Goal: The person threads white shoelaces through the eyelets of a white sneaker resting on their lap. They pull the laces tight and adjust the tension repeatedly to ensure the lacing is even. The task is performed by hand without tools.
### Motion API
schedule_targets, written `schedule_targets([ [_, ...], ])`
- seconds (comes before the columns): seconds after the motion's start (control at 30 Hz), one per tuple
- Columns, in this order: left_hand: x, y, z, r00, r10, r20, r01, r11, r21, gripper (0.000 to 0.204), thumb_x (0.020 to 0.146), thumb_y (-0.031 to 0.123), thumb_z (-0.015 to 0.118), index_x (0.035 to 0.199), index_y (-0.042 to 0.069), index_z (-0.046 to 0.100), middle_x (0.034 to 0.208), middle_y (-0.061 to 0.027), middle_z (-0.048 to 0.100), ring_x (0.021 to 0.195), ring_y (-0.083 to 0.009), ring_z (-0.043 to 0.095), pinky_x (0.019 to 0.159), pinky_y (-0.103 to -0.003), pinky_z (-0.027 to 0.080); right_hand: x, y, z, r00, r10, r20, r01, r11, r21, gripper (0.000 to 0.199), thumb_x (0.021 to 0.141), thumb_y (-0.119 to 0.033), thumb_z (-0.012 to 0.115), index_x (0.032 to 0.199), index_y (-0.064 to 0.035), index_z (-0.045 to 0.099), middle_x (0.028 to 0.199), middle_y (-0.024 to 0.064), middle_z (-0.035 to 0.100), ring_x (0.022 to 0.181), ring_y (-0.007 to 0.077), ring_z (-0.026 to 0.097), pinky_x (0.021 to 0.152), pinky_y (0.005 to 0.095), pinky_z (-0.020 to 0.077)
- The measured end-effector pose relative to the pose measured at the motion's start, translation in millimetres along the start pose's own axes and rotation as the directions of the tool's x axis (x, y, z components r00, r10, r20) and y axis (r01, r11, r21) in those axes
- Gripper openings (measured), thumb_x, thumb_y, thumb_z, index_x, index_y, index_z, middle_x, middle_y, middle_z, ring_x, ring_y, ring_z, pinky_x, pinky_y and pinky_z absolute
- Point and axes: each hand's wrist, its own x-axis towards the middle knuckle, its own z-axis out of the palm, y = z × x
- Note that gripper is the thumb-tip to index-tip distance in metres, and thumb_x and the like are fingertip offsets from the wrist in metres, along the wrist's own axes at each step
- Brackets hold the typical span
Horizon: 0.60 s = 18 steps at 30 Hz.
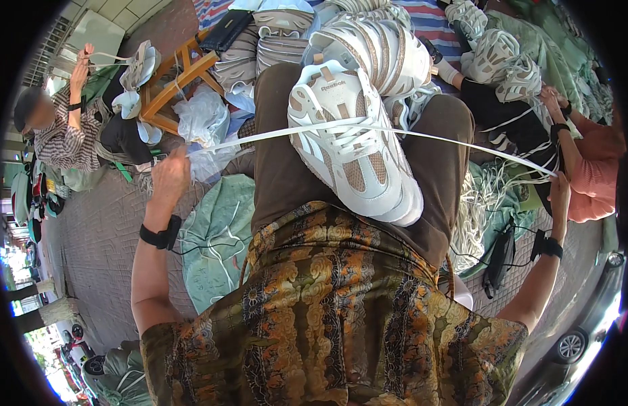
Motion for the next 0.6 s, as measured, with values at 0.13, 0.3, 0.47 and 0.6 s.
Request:
schedule_targets([
  [0.13,-26.3,-47.6,30.1,0.959,-0.177,0.222,0.144,0.977,0.160,0.024,0.089,0.018,0.048,0.094,0.001,0.064,0.083,-0.0252,0.066,0.077,-0.0412,0.066,0.069,-0.051,0.052,-21.8,34.3,2.6,0.999,0.032,-0.033,-0.030,0.998,0.050,0.020,0.093,-0.014,0.045,0.099,-0.0017,0.060,0.061,0.0101,0.053,0.042,0.0165,0.048,0.041,0.0323,0.0378],
  [0.3,-58.3,-93.9,61.8,0.903,-0.296,0.311,0.251,0.952,0.177,0.025,0.090,0.018,0.048,0.095,-0.001,0.064,0.086,-0.0266,0.066,0.084,-0.0438,0.065,0.076,-0.053,0.051,-39.5,55.1,8.5,0.979,0.180,-0.092,-0.182,0.983,-0.019,0.024,0.092,-0.016,0.045,0.102,-0.0023,0.062,0.061,0.0075,0.052,0.044,0.0153,0.051,0.043,0.0322,0.0417],
  [0.47,-67.6,-115.9,89.6,0.891,-0.366,0.269,0.336,0.929,0.152,0.026,0.089,0.017,0.047,0.093,0.000,0.066,0.089,-0.0272,0.066,0.087,-0.0442,0.065,0.078,-0.052,0.051,-53.5,88.3,6.2,0.956,0.207,-0.208,-0.219,0.975,-0.037,0.026,0.090,-0.015,0.047,0.106,-0.0029,0.064,0.062,0.0063,0.054,0.048,0.0138,0.053,0.045,0.0309,0.0447],
  [0.6,-85.8,-127.5,100.7,0.882,-0.420,0.213,0.407,0.908,0.101,0.025,0.088,0.015,0.047,0.094,-0.001,0.066,0.091,-0.0278,0.066,0.089,-0.0453,0.064,0.078,-0.052,0.051,-51.1,84.8,14.9,0.914,0.342,-0.220,-0.291,0.928,0.232,0.024,0.088,-0.010,0.049,0.105,-0.0031,0.064,0.066,0.0045,0.056,0.051,0.0121,0.054,0.047,0.0279,0.0465],
])
